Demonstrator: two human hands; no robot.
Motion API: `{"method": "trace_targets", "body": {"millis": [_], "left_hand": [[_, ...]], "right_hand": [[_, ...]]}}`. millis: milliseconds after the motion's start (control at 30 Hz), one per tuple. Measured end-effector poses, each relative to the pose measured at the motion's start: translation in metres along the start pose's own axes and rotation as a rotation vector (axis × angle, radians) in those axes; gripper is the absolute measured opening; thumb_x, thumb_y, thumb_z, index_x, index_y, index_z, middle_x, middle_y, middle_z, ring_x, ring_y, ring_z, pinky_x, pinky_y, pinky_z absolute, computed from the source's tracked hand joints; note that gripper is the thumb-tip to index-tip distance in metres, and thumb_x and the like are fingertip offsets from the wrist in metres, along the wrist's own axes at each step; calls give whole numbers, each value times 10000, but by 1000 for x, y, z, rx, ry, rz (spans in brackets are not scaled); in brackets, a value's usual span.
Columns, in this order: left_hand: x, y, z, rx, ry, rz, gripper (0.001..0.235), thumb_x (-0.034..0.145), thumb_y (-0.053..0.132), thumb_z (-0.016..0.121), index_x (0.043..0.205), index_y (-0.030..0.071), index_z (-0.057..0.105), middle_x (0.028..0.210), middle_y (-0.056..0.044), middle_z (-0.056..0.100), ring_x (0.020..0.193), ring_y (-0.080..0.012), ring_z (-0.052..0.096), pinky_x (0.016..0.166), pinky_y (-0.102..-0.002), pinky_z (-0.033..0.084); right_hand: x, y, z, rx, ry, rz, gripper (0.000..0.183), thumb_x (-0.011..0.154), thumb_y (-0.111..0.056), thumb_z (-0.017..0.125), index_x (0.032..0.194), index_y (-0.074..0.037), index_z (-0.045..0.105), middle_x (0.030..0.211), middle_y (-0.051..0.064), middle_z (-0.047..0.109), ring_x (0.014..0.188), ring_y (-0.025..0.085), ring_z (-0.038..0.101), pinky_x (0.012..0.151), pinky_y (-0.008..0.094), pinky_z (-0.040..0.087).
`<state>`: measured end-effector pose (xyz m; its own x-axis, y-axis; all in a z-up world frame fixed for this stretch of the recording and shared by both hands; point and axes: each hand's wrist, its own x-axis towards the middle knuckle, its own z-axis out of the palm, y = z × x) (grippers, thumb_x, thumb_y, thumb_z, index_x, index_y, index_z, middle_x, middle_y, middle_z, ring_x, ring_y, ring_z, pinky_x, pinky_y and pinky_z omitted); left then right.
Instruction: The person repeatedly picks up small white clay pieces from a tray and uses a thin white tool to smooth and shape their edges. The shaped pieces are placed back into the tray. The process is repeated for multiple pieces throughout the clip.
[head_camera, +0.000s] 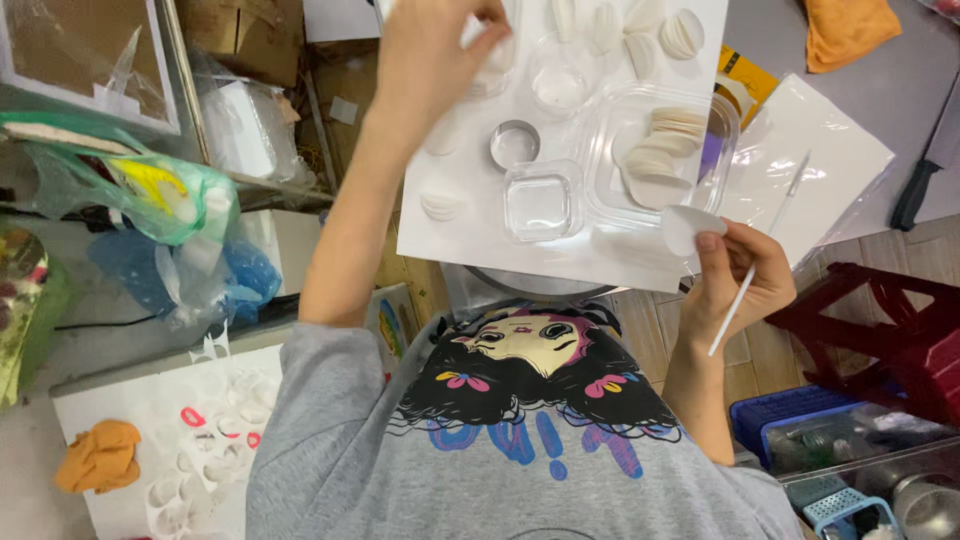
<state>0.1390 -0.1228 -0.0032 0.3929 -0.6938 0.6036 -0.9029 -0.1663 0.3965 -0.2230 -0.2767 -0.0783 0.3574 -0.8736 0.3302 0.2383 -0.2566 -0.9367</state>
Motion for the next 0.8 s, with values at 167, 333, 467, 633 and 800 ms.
{"method": "trace_targets", "body": {"millis": [167, 333, 467, 633, 800], "left_hand": [[-23, 126, 51, -173, -219, 229, 264, 792, 292, 827, 832, 92, 659, 846, -60, 608, 825, -273, 626, 693, -415, 487], [-24, 176, 96, 295, -207, 289, 135, 746, 170, 723, 824, 115, 628, 864, -37, 586, 829, -209, 601, 668, -352, 463], [-33, 188, 119, 343, -74, 238, 146, 740, 170, 702, 843, 115, 613, 889, -38, 565, 817, -200, 576, 654, -340, 446], [-34, 183, 138, 341, -53, 220, 134, 733, 154, 704, 817, 127, 604, 856, -27, 538, 785, -191, 563, 626, -338, 431], [-33, 185, 143, 336, -37, 260, 119, 731, 132, 710, 774, 136, 599, 833, -24, 530, 738, -181, 548, 601, -327, 424]], "right_hand": [[12, 11, -13, 104, 110, -54, 162, 984, 42, 821, 1074, 61, 687, 900, 96, 719, 733, 85, 642, 713, 186, 512], [12, 10, -22, 80, 185, -108, 173, 957, 38, 823, 1055, 54, 682, 898, 88, 718, 789, 98, 646, 735, 186, 514], [7, 7, -25, 47, 198, -71, 164, 957, 37, 832, 1053, 53, 699, 876, 66, 700, 771, 71, 603, 704, 166, 466], [3, 3, -25, 16, 187, -80, 164, 960, 37, 832, 1056, 56, 702, 894, 69, 707, 754, 69, 615, 726, 177, 470], [2, 0, -29, -5, 175, -95, 148, 962, 33, 812, 1053, 51, 696, 925, 99, 742, 825, 113, 688, 789, 217, 528]]}}
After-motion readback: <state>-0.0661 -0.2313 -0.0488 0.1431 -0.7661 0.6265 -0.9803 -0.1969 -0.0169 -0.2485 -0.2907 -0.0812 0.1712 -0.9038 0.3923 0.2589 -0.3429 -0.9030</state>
